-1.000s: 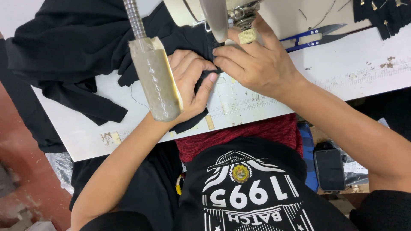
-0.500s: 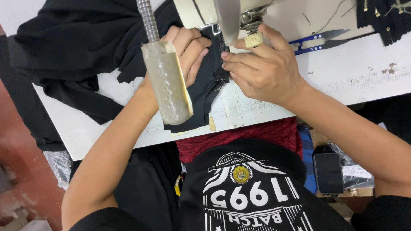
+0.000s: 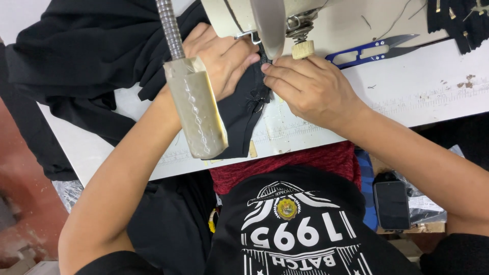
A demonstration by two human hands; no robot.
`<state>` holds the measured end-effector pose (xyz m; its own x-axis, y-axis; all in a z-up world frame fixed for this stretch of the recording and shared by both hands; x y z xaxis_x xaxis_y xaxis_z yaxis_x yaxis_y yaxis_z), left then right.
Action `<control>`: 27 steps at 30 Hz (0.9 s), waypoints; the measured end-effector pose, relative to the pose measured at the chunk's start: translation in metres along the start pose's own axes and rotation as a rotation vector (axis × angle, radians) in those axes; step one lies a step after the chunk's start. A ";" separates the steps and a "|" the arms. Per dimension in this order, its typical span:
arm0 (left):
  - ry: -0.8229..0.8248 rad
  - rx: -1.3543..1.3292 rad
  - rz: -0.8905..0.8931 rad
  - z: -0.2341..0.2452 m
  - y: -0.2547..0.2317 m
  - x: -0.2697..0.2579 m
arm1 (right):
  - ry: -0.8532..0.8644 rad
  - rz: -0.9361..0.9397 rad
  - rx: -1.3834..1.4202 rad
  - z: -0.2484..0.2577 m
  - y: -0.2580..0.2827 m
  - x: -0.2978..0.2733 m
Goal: Sewing a zipper onto a black garment using an industrial sewing machine and thread snips.
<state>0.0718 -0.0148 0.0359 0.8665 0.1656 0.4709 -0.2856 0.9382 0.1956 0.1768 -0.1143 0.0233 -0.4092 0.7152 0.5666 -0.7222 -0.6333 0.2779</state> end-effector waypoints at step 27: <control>0.047 0.012 -0.157 -0.013 -0.002 -0.009 | -0.057 -0.009 0.093 0.009 -0.005 0.003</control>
<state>0.0701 -0.0146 0.0202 0.9188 0.0319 0.3933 -0.1502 0.9499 0.2739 0.1845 -0.1115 0.0303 -0.3686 0.7048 0.6061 -0.6696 -0.6536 0.3528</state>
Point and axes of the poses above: each hand's wrist, its own x-axis towards the middle knuckle, its own z-axis out of the back of the hand, y = z × x, the point moved 8 cm from there along x, towards the middle knuckle, and after that the axes turned 14 degrees about x, right-handed, at the moved point
